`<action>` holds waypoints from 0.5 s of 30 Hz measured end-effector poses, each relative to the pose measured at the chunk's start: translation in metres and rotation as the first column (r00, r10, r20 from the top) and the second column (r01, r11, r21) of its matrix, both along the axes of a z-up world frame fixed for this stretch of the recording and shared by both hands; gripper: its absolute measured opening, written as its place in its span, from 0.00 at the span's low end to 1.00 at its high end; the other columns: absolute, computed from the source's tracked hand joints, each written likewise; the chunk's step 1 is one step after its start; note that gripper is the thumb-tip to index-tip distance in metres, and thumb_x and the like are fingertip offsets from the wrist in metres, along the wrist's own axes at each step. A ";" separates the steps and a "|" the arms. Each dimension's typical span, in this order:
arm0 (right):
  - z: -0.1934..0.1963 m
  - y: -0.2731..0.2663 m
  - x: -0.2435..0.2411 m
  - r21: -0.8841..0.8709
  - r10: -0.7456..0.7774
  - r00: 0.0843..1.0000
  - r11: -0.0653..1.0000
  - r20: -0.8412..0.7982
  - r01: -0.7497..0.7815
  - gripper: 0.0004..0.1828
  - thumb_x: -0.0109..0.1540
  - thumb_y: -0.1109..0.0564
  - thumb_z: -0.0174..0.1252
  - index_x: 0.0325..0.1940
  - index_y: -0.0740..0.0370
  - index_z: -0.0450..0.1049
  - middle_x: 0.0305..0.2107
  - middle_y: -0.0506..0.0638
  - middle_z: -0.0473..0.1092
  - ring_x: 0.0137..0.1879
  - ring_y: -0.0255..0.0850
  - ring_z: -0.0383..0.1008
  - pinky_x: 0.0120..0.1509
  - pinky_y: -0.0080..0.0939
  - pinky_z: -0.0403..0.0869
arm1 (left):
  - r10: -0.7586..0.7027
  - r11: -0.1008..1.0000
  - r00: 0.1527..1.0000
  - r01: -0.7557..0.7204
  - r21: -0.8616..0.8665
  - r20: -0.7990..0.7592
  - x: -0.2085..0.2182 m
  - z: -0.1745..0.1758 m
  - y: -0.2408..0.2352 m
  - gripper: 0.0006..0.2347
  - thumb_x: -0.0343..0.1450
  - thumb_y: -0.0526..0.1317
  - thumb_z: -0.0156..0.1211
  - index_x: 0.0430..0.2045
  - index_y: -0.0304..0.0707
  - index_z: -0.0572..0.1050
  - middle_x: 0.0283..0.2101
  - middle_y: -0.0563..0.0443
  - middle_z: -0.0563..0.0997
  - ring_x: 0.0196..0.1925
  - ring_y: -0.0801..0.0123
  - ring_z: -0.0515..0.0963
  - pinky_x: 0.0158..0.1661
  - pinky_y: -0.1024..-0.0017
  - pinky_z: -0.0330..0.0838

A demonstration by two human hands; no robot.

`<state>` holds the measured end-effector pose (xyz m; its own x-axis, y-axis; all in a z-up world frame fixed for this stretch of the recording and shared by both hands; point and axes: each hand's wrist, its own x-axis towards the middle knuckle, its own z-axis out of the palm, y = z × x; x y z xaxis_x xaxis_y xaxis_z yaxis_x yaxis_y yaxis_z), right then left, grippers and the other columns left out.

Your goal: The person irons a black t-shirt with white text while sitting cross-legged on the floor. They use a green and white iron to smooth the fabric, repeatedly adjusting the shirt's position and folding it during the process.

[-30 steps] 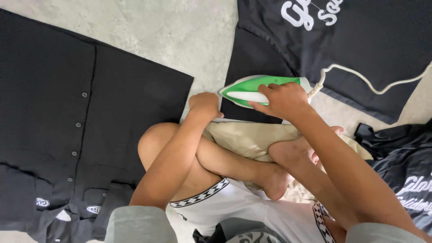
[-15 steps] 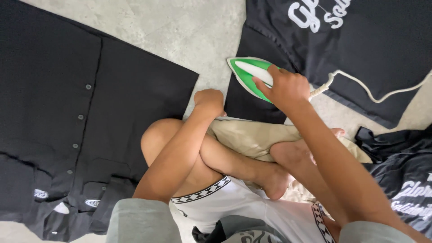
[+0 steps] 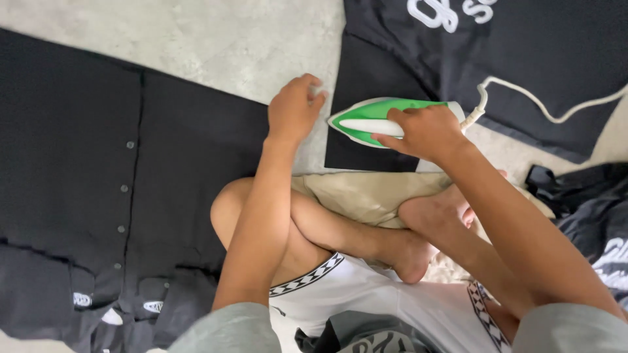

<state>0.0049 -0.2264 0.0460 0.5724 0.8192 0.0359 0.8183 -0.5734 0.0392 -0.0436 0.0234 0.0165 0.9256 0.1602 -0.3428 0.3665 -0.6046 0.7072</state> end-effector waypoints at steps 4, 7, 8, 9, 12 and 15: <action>0.002 -0.008 -0.014 0.004 0.005 0.999 1.000 0.034 -0.005 0.21 0.54 0.30 0.50 0.25 0.47 0.70 0.12 0.43 0.65 0.19 0.44 0.69 0.26 0.40 0.69 | -0.088 0.996 0.995 0.089 -0.019 0.041 -0.002 -0.017 -0.006 0.09 0.65 0.41 0.59 0.36 0.45 0.74 0.31 0.55 0.72 0.43 0.62 0.73 0.45 0.63 0.61; 0.001 -0.008 -0.027 0.007 0.027 0.999 1.000 0.040 -0.027 0.22 0.56 0.30 0.48 0.24 0.47 0.69 0.12 0.42 0.64 0.18 0.42 0.68 0.25 0.38 0.68 | -0.069 0.998 0.993 0.070 -0.005 0.094 -0.004 -0.012 -0.007 0.11 0.63 0.40 0.63 0.37 0.41 0.73 0.31 0.52 0.69 0.41 0.62 0.71 0.46 0.59 0.54; 0.001 -0.006 -0.029 -0.002 0.024 0.999 1.000 0.030 -0.023 0.22 0.56 0.29 0.48 0.25 0.47 0.67 0.13 0.41 0.64 0.18 0.41 0.68 0.25 0.38 0.68 | -0.084 0.995 0.990 0.077 0.066 0.117 -0.003 -0.012 -0.008 0.13 0.61 0.41 0.65 0.36 0.42 0.73 0.31 0.54 0.67 0.41 0.64 0.69 0.45 0.61 0.52; 0.001 -0.006 -0.035 -0.013 0.013 1.000 1.000 0.013 -0.013 0.22 0.56 0.29 0.47 0.25 0.47 0.66 0.14 0.40 0.65 0.18 0.40 0.68 0.25 0.38 0.69 | -0.107 0.987 0.985 0.089 0.135 0.132 -0.005 -0.011 -0.010 0.14 0.60 0.43 0.67 0.36 0.43 0.73 0.32 0.55 0.65 0.40 0.66 0.66 0.44 0.63 0.50; 0.002 -0.004 -0.033 -0.037 0.059 0.998 0.998 0.037 -0.058 0.22 0.56 0.28 0.45 0.26 0.45 0.66 0.14 0.40 0.65 0.18 0.41 0.67 0.26 0.40 0.70 | -0.113 0.985 0.983 0.092 0.147 0.144 -0.005 -0.025 -0.012 0.17 0.58 0.42 0.69 0.37 0.46 0.70 0.33 0.57 0.62 0.41 0.67 0.63 0.43 0.64 0.48; 0.000 0.001 -0.033 -0.013 -0.002 0.994 1.000 0.108 0.003 0.22 0.57 0.29 0.46 0.25 0.47 0.65 0.13 0.39 0.63 0.17 0.39 0.66 0.25 0.36 0.68 | -0.101 0.987 0.977 0.075 0.142 0.189 -0.004 -0.031 -0.012 0.18 0.56 0.40 0.71 0.36 0.46 0.70 0.33 0.55 0.62 0.41 0.65 0.64 0.42 0.62 0.49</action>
<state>-0.0277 -0.2258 0.0458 0.5679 0.8185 0.0868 0.8074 -0.5744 0.1344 -0.0478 0.0109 -0.0142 0.9850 0.1074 -0.1350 0.1706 -0.7221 0.6704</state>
